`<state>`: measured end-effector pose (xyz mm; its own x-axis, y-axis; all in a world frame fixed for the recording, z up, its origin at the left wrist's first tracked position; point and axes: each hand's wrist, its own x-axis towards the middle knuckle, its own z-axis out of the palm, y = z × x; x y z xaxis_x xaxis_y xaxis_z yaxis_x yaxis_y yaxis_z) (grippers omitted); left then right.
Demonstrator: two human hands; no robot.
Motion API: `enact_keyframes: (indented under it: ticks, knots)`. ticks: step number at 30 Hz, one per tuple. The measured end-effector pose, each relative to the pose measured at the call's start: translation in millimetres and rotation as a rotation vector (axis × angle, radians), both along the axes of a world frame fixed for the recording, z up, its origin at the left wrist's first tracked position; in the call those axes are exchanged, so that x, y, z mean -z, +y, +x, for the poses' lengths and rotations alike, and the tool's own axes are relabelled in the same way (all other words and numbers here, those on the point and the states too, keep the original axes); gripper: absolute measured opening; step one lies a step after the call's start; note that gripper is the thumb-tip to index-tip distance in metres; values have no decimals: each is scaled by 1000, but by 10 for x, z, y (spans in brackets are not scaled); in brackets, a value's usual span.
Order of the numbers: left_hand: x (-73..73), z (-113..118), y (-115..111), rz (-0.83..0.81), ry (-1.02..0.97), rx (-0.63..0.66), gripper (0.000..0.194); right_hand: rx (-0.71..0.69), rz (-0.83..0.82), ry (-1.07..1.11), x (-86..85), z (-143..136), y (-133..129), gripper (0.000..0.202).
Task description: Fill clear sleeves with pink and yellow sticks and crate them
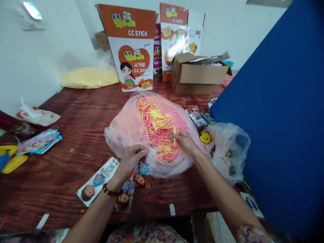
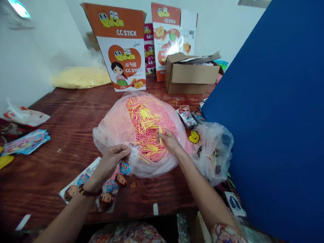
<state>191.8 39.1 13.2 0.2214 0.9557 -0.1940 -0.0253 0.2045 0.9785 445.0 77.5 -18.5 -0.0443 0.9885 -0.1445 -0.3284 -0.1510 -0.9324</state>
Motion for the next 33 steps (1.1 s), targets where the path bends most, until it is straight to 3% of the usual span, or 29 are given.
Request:
enact_keyframes:
  ticks: [5, 11, 15, 21, 29, 33]
  knots:
    - [27, 1, -17, 5, 36, 39, 35, 3, 37, 66, -94, -152, -88, 29]
    - [44, 13, -61, 174, 149, 157, 37, 115, 205, 234, -510, -468, -262, 19]
    - [10, 39, -63, 241, 194, 183, 39, 130, 283, 235, -720, -711, -357, 18]
    - [-54, 75, -53, 221, 138, 184, 38, 116, 273, 78, -681, -861, -431, 16]
    - [-59, 106, -32, 212, 81, 172, 34, 83, 261, 61, -576, -876, -503, 14]
    - [-82, 137, -3, 233, 64, 154, 32, 40, 307, -53, -563, -844, -510, 12]
